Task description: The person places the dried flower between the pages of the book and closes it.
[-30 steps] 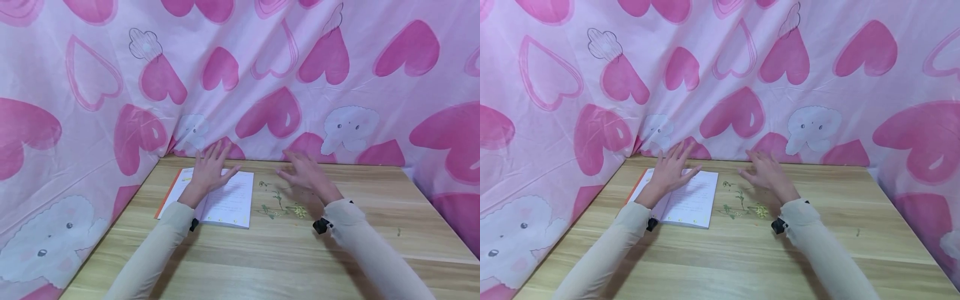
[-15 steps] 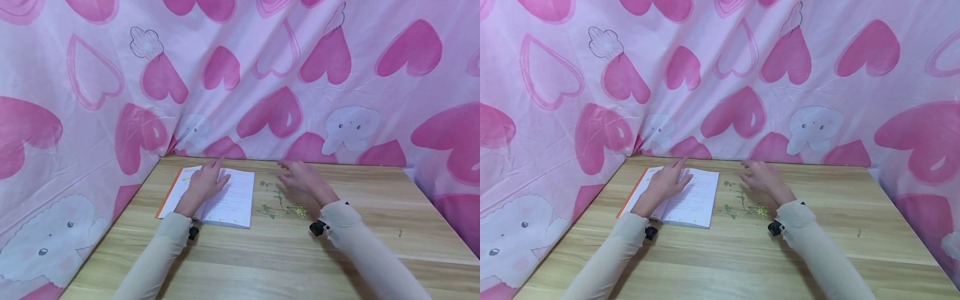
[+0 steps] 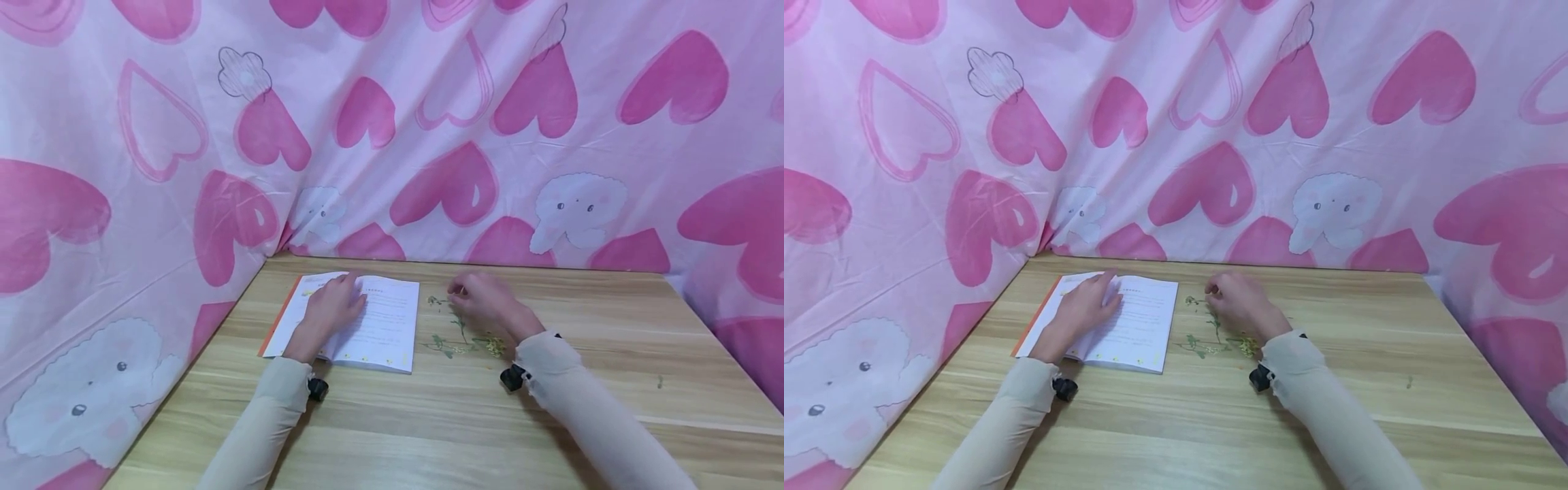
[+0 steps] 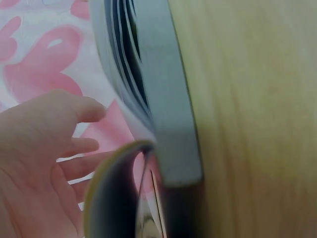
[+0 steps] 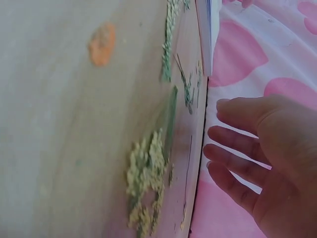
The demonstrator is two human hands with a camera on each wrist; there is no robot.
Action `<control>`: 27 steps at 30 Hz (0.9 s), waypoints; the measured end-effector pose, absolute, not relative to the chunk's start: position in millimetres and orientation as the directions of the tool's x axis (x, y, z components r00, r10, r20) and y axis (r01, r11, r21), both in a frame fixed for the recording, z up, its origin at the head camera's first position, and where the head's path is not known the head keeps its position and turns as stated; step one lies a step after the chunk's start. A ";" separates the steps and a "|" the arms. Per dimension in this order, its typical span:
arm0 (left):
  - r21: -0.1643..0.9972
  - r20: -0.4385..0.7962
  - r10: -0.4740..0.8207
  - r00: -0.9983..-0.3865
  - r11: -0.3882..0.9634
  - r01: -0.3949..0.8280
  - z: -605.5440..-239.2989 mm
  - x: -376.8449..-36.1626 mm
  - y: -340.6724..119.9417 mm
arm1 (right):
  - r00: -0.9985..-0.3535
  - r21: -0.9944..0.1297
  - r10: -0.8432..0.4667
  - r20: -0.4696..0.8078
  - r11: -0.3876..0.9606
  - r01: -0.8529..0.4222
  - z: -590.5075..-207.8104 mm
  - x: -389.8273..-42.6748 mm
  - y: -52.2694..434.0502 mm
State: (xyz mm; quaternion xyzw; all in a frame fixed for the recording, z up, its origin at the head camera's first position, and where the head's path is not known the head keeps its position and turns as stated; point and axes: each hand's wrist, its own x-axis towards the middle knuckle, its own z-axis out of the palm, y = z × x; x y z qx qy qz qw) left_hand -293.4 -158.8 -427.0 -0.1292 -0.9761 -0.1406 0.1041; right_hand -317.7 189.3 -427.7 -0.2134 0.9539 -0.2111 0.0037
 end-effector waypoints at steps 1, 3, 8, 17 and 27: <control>0.242 0.234 0.225 -0.946 0.929 0.281 -427.1 -293.1 -158.7 | -0.908 -0.402 -0.411 0.079 0.821 -0.406 -428.0 -317.5 188.1; 0.227 0.219 0.231 -0.948 0.933 0.279 -427.4 -292.0 -158.6 | -0.907 -0.399 -0.415 0.073 0.821 -0.408 -428.1 -317.1 185.4; 0.220 0.170 0.243 -0.955 0.935 0.277 -428.2 -289.0 -158.5 | -0.912 -0.388 -0.406 0.052 0.834 -0.393 -430.1 -317.2 180.1; 0.239 0.079 0.253 -0.964 0.934 0.265 -428.8 -287.5 -157.7 | -0.918 -0.402 -0.394 0.044 0.835 -0.377 -435.6 -321.6 178.7; 0.224 0.050 0.225 -0.973 0.947 0.231 -428.4 -286.6 -155.6 | -0.911 -0.383 -0.412 0.005 0.841 -0.383 -434.6 -320.0 173.5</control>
